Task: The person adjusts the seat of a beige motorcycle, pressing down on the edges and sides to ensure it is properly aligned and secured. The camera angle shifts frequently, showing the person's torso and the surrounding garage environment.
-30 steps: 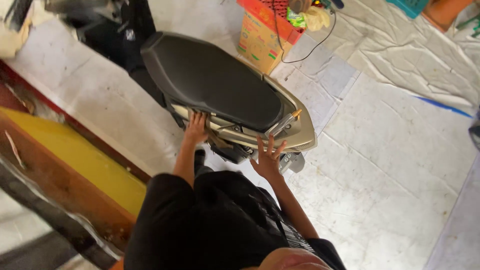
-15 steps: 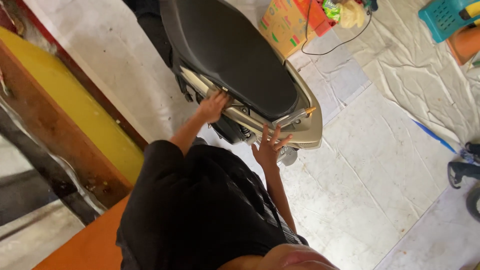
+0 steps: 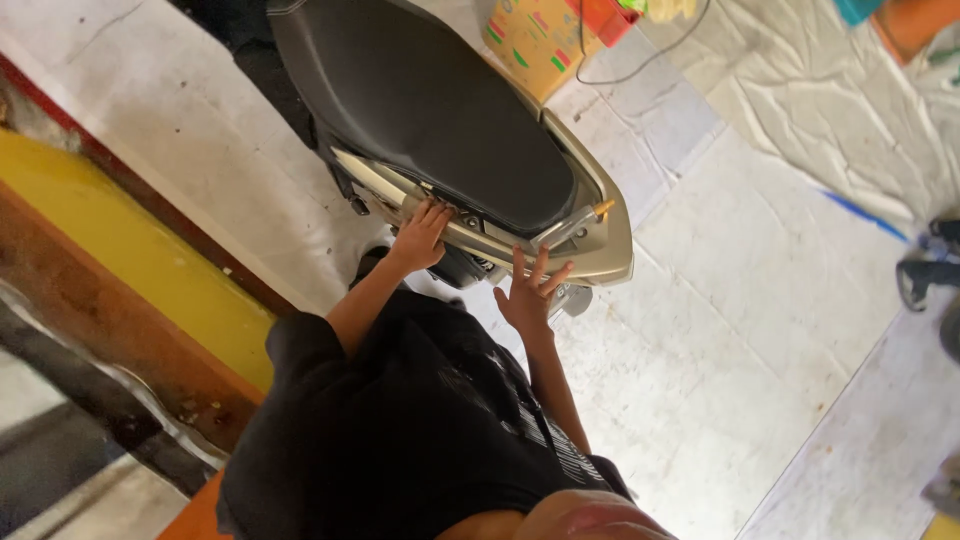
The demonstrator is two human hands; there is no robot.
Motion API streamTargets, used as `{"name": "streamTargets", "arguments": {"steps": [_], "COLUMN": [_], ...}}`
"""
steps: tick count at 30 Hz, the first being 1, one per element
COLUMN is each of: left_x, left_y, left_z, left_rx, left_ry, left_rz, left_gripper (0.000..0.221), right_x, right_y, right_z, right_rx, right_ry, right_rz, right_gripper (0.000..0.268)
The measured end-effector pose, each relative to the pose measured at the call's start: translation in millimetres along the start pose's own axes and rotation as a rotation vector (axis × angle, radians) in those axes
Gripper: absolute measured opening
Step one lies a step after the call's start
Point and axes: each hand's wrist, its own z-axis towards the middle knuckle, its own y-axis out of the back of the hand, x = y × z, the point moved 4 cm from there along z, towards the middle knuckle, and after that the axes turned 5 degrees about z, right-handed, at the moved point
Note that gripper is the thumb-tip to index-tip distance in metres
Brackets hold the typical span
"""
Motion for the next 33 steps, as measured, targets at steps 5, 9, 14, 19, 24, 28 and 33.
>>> {"name": "streamTargets", "arguments": {"steps": [5,9,14,19,24,28,33], "left_x": [55,91,63,7,-12,1,46], "left_y": [-4,24,18,16,1,18,25], "left_z": [12,17,25,14,2,6,11], "left_rx": [0.133,0.175,0.248,0.293,0.018,0.069,0.143], "left_ry": [0.038,0.347,0.39,0.189,0.041,0.116,0.391], "left_rz": [0.06,0.108,0.199,0.256,0.06,0.003,0.122], "left_gripper": [0.085,0.089,0.087,0.088,0.083,0.079,0.08], "right_x": [6,6,-3,-5,-3,-3,-1], "right_y": [7,6,-3,-7,-4,-4,-4], "right_z": [-2,0,2,1,3,-1,-2], "right_rx": [-0.014,-0.019,-0.045,-0.122,-0.07,-0.152,-0.223], "right_ry": [-0.036,-0.03,-0.024,0.015,-0.006,0.013,0.057], "right_rz": [0.027,0.015,-0.003,0.012,-0.011,-0.004,-0.012], "right_gripper": [0.1,0.1,0.1,0.1,0.099,0.098,0.095]}}
